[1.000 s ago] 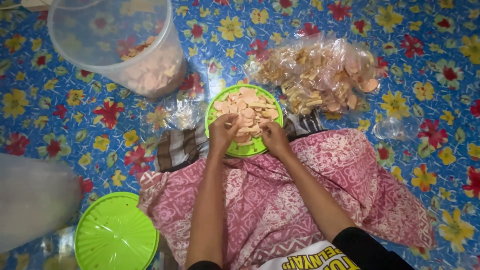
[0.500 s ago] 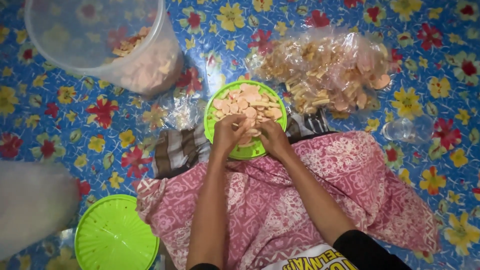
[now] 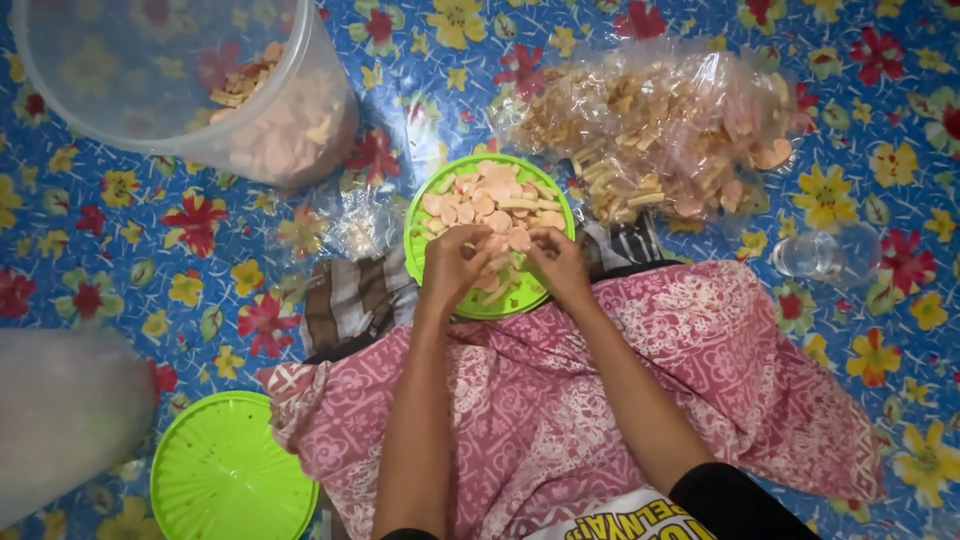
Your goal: Arranging small food items from a container and bag onto a green tray while sitting on the floor.
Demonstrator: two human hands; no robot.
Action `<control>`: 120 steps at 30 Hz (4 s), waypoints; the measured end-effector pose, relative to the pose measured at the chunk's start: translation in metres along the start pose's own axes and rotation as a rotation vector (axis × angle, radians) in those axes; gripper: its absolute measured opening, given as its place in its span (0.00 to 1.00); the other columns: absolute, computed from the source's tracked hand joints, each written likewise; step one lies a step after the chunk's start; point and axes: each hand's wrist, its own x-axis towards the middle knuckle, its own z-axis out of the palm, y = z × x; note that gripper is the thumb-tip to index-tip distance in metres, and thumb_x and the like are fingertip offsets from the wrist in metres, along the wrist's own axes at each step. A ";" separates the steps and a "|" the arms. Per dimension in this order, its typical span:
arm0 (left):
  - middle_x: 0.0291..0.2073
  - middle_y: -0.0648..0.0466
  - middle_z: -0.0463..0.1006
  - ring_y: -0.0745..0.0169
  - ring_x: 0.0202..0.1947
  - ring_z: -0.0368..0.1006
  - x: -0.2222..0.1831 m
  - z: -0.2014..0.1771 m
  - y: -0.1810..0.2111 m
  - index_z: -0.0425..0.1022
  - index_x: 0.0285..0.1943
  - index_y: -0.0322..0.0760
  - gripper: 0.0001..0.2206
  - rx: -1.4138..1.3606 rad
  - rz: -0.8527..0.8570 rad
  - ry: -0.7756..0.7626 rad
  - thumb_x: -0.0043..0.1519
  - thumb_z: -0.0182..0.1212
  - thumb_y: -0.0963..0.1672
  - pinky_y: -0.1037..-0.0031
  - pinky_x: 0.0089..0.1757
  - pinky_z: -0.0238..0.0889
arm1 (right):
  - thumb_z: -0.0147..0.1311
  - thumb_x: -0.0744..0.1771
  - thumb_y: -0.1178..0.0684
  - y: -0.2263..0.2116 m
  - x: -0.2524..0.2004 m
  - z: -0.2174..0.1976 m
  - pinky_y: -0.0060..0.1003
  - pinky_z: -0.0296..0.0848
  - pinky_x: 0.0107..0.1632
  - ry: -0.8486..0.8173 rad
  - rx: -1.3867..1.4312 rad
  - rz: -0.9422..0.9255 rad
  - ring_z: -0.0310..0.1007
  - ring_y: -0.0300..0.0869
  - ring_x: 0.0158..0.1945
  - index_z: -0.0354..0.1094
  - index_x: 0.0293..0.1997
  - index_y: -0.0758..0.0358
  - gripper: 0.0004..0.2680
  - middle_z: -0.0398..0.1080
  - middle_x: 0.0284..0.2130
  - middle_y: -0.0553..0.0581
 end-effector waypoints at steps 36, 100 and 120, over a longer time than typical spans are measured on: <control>0.39 0.39 0.76 0.44 0.36 0.75 -0.032 -0.006 0.036 0.54 0.67 0.55 0.37 -0.076 -0.008 -0.026 0.48 0.66 0.37 0.64 0.38 0.70 | 0.60 0.62 0.54 -0.053 -0.044 -0.011 0.36 0.73 0.47 -0.192 0.284 -0.107 0.72 0.42 0.43 0.69 0.45 0.61 0.11 0.69 0.41 0.57; 0.24 0.51 0.77 0.56 0.30 0.75 -0.005 0.016 -0.020 0.78 0.34 0.44 0.06 -0.074 -0.038 0.011 0.49 0.68 0.43 0.70 0.35 0.67 | 0.61 0.61 0.52 -0.047 -0.042 -0.004 0.35 0.68 0.44 -0.153 -0.145 -0.361 0.71 0.43 0.39 0.73 0.35 0.60 0.06 0.70 0.29 0.55; 0.20 0.53 0.75 0.58 0.28 0.73 -0.019 0.009 -0.010 0.77 0.29 0.47 0.04 -0.077 -0.105 -0.061 0.54 0.61 0.46 0.72 0.36 0.65 | 0.60 0.61 0.53 -0.040 -0.060 -0.012 0.36 0.71 0.39 -0.140 -0.099 -0.401 0.70 0.41 0.36 0.69 0.29 0.64 0.06 0.68 0.25 0.56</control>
